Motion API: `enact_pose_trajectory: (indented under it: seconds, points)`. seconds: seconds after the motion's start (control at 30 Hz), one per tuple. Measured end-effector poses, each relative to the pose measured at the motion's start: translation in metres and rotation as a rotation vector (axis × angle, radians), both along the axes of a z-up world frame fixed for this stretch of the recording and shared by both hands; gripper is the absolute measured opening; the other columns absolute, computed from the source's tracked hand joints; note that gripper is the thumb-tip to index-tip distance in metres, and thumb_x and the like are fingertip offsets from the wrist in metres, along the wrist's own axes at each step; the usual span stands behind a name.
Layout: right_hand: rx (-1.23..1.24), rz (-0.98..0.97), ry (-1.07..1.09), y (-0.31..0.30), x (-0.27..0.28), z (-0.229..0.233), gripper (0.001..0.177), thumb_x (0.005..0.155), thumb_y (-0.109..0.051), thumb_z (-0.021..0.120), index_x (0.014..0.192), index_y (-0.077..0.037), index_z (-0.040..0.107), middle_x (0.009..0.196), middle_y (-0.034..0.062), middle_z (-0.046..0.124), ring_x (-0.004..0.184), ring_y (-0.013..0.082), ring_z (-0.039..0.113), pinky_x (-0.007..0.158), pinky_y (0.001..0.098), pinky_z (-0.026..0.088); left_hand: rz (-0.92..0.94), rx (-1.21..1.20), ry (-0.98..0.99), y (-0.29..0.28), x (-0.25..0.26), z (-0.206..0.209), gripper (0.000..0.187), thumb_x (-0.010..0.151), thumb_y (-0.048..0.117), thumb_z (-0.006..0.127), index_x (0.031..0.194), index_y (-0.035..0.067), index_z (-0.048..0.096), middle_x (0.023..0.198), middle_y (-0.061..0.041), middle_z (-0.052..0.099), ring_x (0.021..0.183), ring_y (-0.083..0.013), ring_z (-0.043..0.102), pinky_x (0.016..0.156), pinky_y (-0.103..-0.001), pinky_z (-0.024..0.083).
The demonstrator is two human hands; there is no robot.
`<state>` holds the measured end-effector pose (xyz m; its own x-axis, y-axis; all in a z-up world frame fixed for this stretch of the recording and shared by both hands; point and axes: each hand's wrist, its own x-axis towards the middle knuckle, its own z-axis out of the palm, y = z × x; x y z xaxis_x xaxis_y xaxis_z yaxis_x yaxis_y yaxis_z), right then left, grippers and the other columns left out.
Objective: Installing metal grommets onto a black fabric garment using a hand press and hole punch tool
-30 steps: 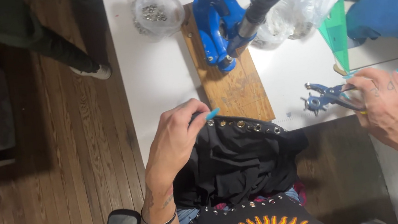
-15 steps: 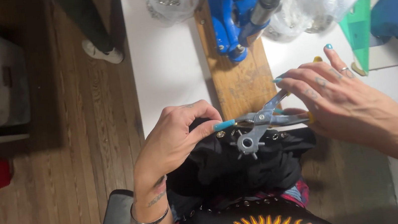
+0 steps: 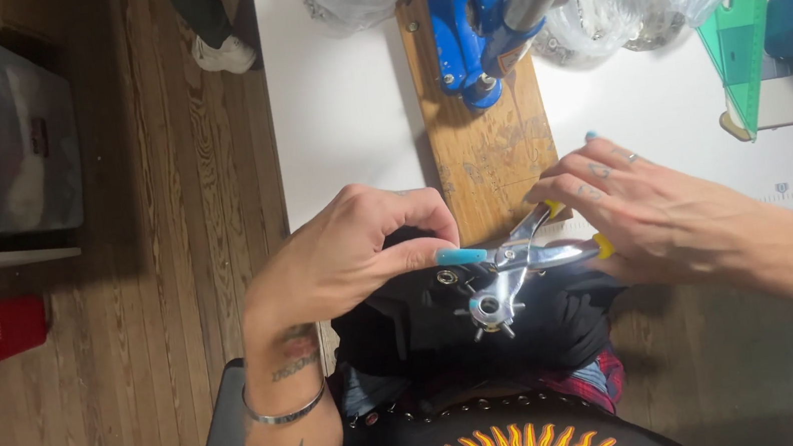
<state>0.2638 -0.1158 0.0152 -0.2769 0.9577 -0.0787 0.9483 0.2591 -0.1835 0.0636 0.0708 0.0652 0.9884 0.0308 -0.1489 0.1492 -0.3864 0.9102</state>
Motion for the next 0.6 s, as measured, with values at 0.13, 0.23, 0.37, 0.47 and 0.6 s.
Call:
enact_pose_trajectory:
  seconds: [0.13, 0.23, 0.37, 0.47, 0.6]
  points:
    - [-0.175, -0.095, 0.212, -0.011, 0.004, -0.008, 0.051, 0.059, -0.016, 0.061, 0.106, -0.008, 0.042, 0.092, 0.0083, 0.052, 0.086, 0.0238, 0.049, 0.074, 0.0353, 0.044, -0.009, -0.07, 0.026, -0.001, 0.005, -0.006, 0.02, 0.084, 0.028, 0.049, 0.081, 0.009, 0.056, 0.071, 0.003, 0.058, 0.062, -0.0073, 0.051, 0.058, -0.022, 0.04]
    - [-0.335, -0.287, 0.285, -0.023, 0.007, -0.003, 0.04, 0.063, -0.012, 0.059, 0.099, -0.015, 0.045, 0.088, 0.0047, 0.052, 0.081, 0.0207, 0.051, 0.067, 0.0314, 0.044, 0.031, -0.126, 0.053, -0.01, 0.012, -0.012, 0.026, 0.085, 0.033, 0.043, 0.083, 0.009, 0.053, 0.075, 0.002, 0.058, 0.068, -0.0079, 0.053, 0.063, -0.022, 0.041]
    - [-0.343, -0.368, 0.41, -0.04, 0.011, -0.015, 0.035, 0.071, -0.028, 0.066, 0.098, -0.015, 0.046, 0.082, 0.004, 0.056, 0.07, 0.0187, 0.057, 0.063, 0.0287, 0.045, 0.162, -0.042, 0.001, -0.027, 0.014, -0.037, 0.015, 0.09, 0.023, 0.041, 0.082, 0.01, 0.044, 0.068, 0.001, 0.049, 0.058, -0.0111, 0.045, 0.056, -0.026, 0.036]
    - [-0.499, -0.4, 0.519, -0.042, 0.01, -0.013, 0.036, 0.071, -0.02, 0.058, 0.106, -0.016, 0.047, 0.102, 0.0034, 0.062, 0.086, 0.0196, 0.063, 0.073, 0.0323, 0.048, 0.272, -0.008, -0.04, -0.038, 0.019, -0.03, 0.015, 0.088, 0.025, 0.044, 0.082, 0.011, 0.044, 0.066, 0.002, 0.052, 0.055, -0.0125, 0.042, 0.056, -0.024, 0.036]
    - [-0.619, -0.423, 0.547, -0.035, 0.007, -0.007, 0.032, 0.077, -0.033, 0.051, 0.104, -0.018, 0.05, 0.09, -0.0007, 0.067, 0.073, 0.0142, 0.064, 0.063, 0.0286, 0.05, 0.264, 0.058, -0.012, -0.039, 0.02, -0.015, 0.012, 0.088, 0.022, 0.046, 0.084, 0.011, 0.046, 0.064, 0.001, 0.053, 0.051, -0.0133, 0.048, 0.051, -0.028, 0.038]
